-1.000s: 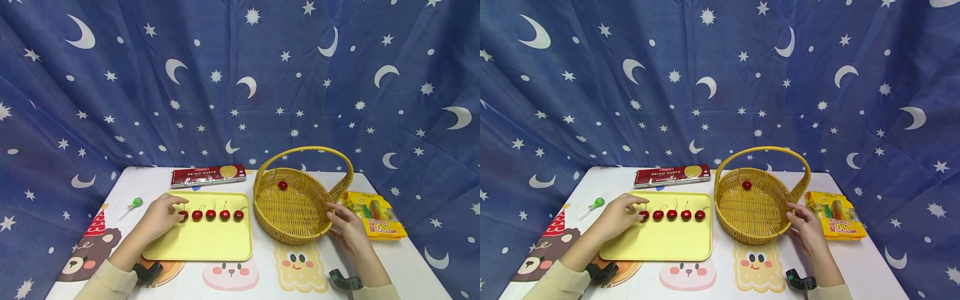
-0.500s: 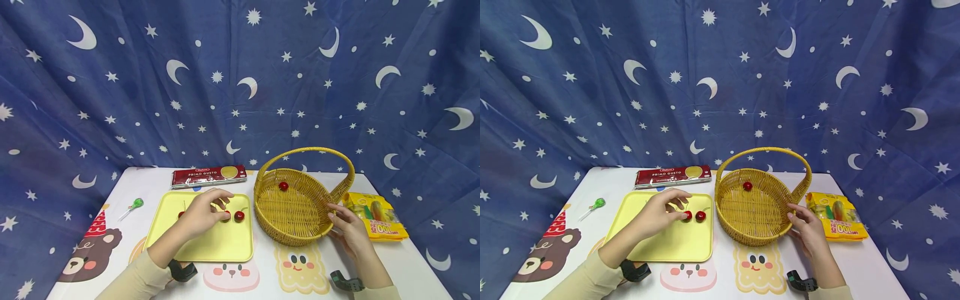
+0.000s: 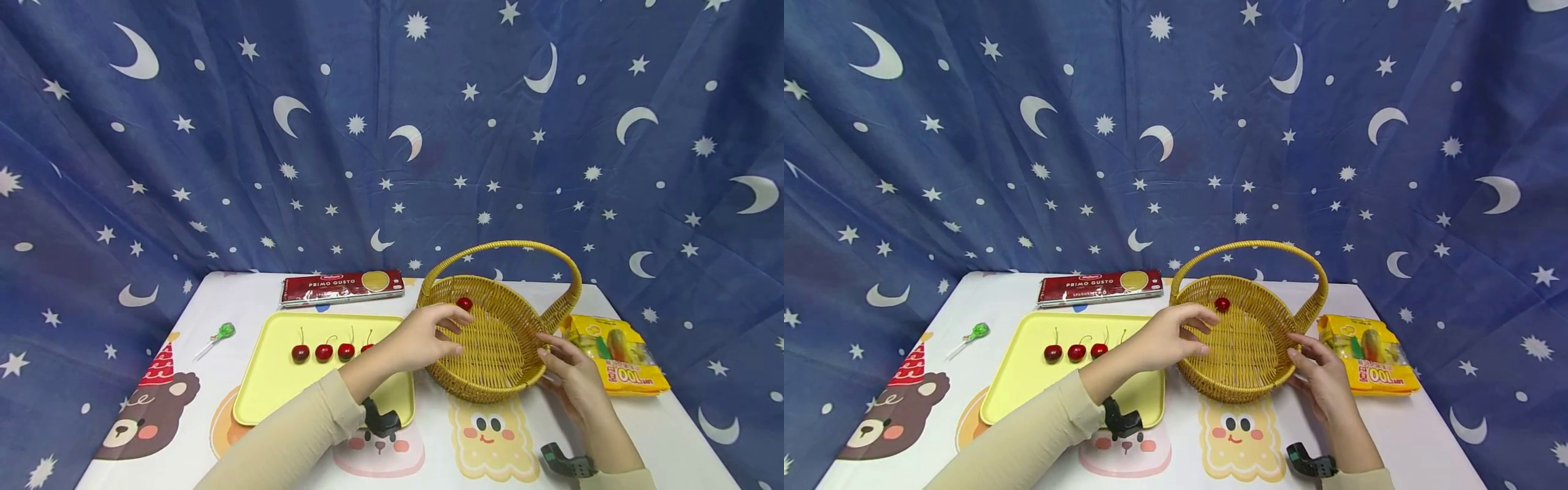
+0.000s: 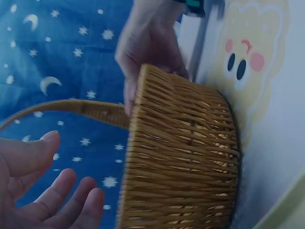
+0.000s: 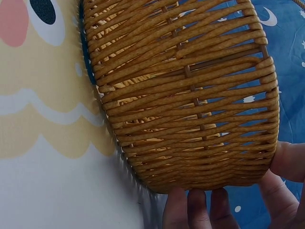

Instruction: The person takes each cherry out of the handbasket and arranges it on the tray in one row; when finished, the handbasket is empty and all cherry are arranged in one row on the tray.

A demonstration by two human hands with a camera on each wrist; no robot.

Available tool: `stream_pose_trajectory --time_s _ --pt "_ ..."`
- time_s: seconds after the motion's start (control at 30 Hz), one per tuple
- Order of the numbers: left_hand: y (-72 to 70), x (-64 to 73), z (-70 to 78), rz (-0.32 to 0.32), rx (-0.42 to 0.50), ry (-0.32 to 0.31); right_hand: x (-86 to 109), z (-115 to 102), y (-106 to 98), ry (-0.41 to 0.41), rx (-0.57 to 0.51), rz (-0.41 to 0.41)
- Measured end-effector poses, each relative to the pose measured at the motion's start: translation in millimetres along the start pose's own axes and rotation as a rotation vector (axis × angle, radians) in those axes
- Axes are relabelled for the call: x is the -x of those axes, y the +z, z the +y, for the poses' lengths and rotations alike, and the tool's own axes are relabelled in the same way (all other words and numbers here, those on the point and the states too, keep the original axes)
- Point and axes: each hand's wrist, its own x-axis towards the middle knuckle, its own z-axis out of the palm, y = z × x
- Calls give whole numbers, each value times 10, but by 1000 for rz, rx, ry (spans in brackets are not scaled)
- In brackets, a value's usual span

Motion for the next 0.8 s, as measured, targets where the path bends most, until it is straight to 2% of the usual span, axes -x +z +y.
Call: stream_pose_trajectory --time_s 0.17,0.33,0.47,0.7,0.8 --pt "131 -283 -107 -10 -62 -48 -3 5 -5 7 -3 -6" --pt "213 -505 -148 -24 -116 -93 -6 12 -10 9 -6 -13" --pt "275 -668 -198 -2 -144 -121 -17 12 -11 19 6 -13" --pt "413 -856 -303 85 -242 -220 -18 13 -21 0 16 -19" --pt "444 -898 -342 59 -280 -215 -21 12 -19 1 27 -20"
